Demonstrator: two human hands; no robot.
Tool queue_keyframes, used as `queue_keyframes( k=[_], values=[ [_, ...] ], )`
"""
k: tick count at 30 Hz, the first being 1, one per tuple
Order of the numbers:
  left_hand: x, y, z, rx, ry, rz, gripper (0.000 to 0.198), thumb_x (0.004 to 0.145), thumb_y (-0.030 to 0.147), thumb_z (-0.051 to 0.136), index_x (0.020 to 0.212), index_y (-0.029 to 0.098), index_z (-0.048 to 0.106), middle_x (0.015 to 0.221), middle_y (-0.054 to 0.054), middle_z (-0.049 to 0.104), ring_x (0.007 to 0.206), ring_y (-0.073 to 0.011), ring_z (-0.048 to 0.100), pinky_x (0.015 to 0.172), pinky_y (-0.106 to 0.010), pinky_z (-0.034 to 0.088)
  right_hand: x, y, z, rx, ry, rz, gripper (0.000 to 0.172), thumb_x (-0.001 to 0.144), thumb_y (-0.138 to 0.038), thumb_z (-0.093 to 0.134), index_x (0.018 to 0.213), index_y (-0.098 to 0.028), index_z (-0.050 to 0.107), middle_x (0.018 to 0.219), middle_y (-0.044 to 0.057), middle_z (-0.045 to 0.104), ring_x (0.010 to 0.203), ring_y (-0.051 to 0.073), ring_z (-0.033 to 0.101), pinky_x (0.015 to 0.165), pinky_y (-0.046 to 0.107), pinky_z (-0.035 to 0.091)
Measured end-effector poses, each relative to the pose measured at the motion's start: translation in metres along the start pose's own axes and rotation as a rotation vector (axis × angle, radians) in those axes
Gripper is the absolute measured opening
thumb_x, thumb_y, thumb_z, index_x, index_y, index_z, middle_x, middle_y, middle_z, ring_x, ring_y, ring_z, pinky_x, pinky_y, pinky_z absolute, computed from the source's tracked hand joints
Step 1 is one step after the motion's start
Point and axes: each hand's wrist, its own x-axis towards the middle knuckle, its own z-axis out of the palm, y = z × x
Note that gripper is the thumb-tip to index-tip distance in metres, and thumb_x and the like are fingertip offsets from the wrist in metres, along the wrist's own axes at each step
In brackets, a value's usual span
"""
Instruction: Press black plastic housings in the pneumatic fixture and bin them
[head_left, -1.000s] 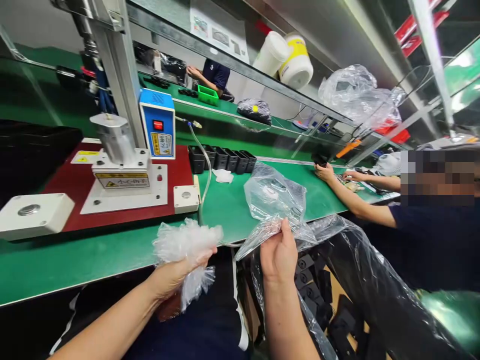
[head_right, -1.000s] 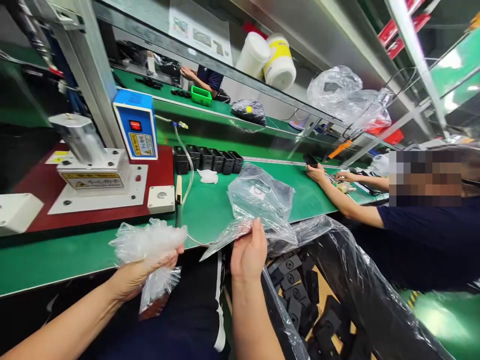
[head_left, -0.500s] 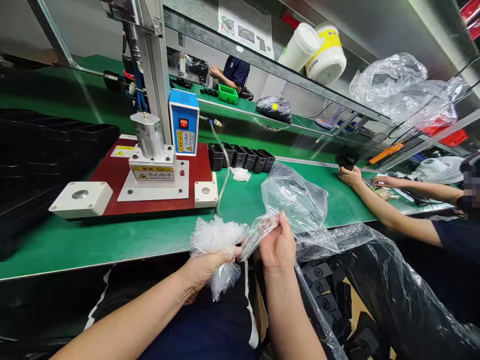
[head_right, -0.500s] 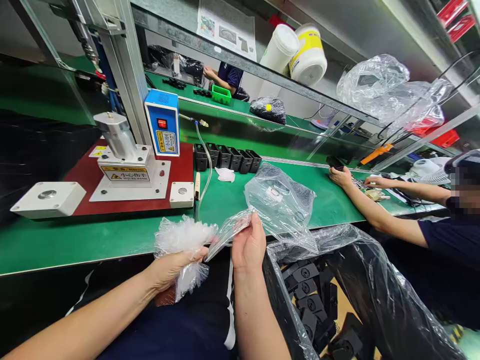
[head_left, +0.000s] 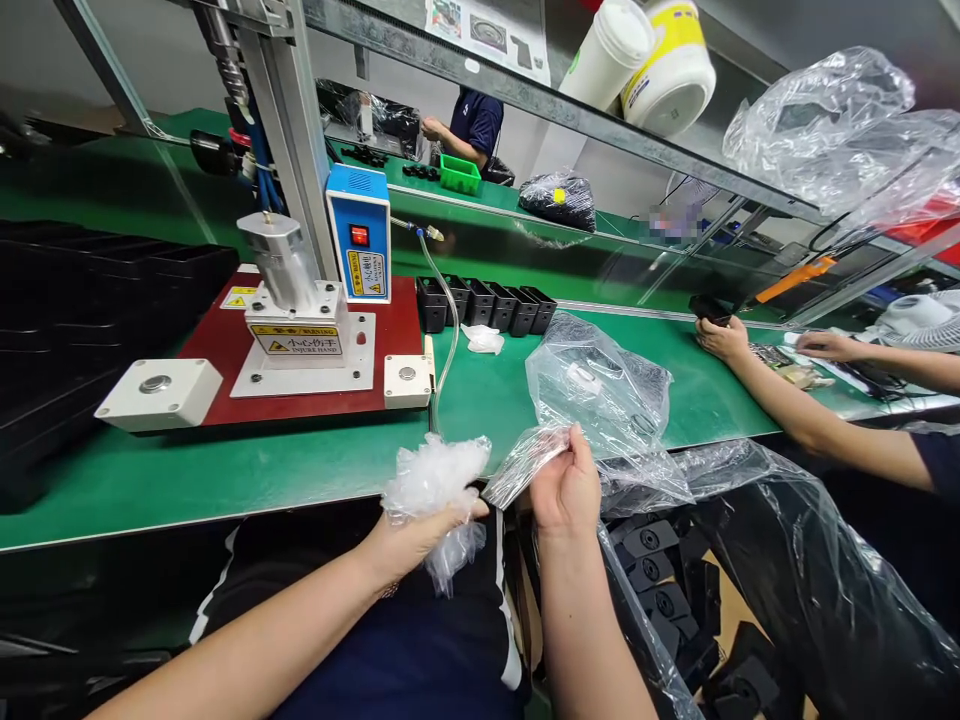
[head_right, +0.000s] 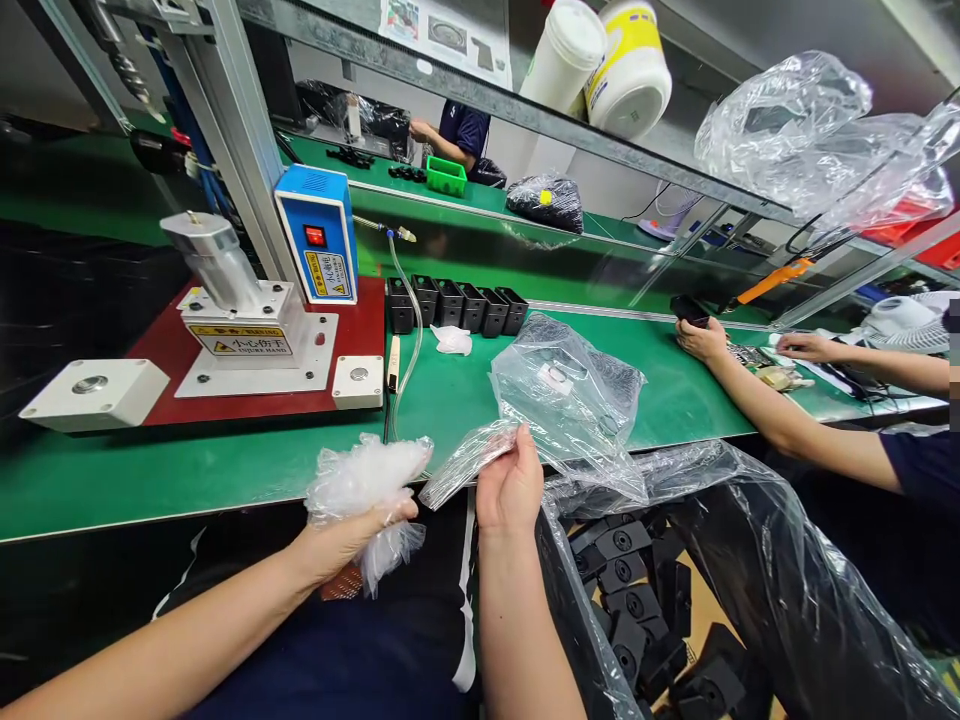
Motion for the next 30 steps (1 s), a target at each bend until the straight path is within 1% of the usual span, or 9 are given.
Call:
queue_keyframes(
  k=[3,5,8,10,14,17,21,25,30],
  values=[
    [0.002,-0.006,0.001,-0.001,-0.035,0.064,0.040,0.066,0.046,0.078,0.098,0.022,0.073,0.111,-0.008,0.070,0.108,-0.0288,0.063,0.106,-0.045,0.042,0.002,0.002,0.001,-0.006,-0.005,-0.033,0.016,0.075,-0.027,0.071,0.084,-0.019,0.060,0.077,-0.005,0.067,0.073,0.011,0.064,0.073,0.025,0.055],
    [0.006,-0.006,0.003,-0.013,0.020,0.135,0.048,0.068,0.045,0.078,0.110,0.024,0.068,0.123,-0.006,0.065,0.118,-0.0277,0.057,0.112,-0.045,0.036,0.003,0.004,0.001,-0.040,-0.034,-0.036,0.018,0.074,-0.030,0.071,0.084,-0.020,0.059,0.077,-0.005,0.065,0.074,0.012,0.063,0.072,0.027,0.054],
    [0.013,-0.005,0.005,-0.010,0.114,0.171,0.050,0.068,0.046,0.077,0.111,0.023,0.067,0.125,-0.007,0.064,0.123,-0.0279,0.054,0.114,-0.045,0.032,0.004,0.004,-0.003,-0.140,-0.094,-0.049,0.023,0.076,-0.035,0.071,0.080,-0.020,0.055,0.069,-0.006,0.059,0.063,0.010,0.057,0.059,0.024,0.049],
    [0.015,-0.005,0.005,-0.032,0.142,0.157,0.051,0.068,0.049,0.077,0.110,0.022,0.067,0.124,-0.008,0.064,0.123,-0.0290,0.054,0.114,-0.046,0.033,0.000,0.002,-0.007,-0.238,-0.144,-0.075,0.026,0.079,-0.040,0.068,0.091,-0.021,0.055,0.072,-0.005,0.059,0.061,0.010,0.055,0.052,0.021,0.043],
    [0.016,-0.005,0.006,-0.077,0.146,0.106,0.054,0.068,0.053,0.075,0.109,0.019,0.068,0.123,-0.009,0.064,0.123,-0.0293,0.053,0.114,-0.045,0.032,-0.025,-0.006,-0.016,-0.572,-0.186,-0.429,0.048,0.087,-0.038,0.062,0.130,-0.027,0.043,0.104,0.004,0.063,0.082,0.013,0.060,0.066,0.026,0.046],
    [0.015,-0.003,0.008,-0.061,0.138,0.108,0.051,0.069,0.049,0.075,0.112,0.021,0.067,0.126,-0.008,0.063,0.123,-0.0271,0.053,0.114,-0.041,0.033,-0.048,-0.009,-0.022,-0.927,-0.347,-0.670,0.038,0.085,-0.030,0.066,0.121,-0.026,0.056,0.108,0.005,0.061,0.093,0.017,0.058,0.081,0.031,0.046],
    [0.014,0.002,0.011,-0.072,0.024,0.108,0.052,0.068,0.052,0.076,0.107,0.020,0.069,0.122,-0.010,0.065,0.116,-0.0277,0.057,0.110,-0.041,0.038,-0.059,-0.003,-0.023,-1.128,-0.591,-0.514,0.030,0.078,-0.031,0.074,0.106,-0.023,0.066,0.098,0.004,0.065,0.090,0.019,0.059,0.082,0.033,0.048],
    [0.012,0.006,0.010,-0.145,0.002,0.007,0.050,0.060,0.055,0.080,0.088,0.015,0.073,0.104,-0.012,0.070,0.114,-0.0300,0.058,0.108,-0.044,0.039,-0.055,0.004,-0.023,-1.026,-0.630,-0.289,0.013,0.085,-0.030,0.067,0.096,-0.023,0.069,0.086,0.002,0.068,0.077,0.016,0.061,0.073,0.030,0.050],
    [0.008,0.008,0.005,-0.166,0.110,-0.033,0.045,0.053,0.053,0.084,0.074,0.016,0.071,0.085,-0.008,0.071,0.110,-0.0294,0.058,0.106,-0.041,0.040,-0.050,0.001,-0.026,-1.168,-0.521,-0.551,0.008,0.087,-0.025,0.061,0.086,-0.021,0.068,0.079,0.002,0.065,0.071,0.015,0.059,0.070,0.029,0.047]
  ],
)
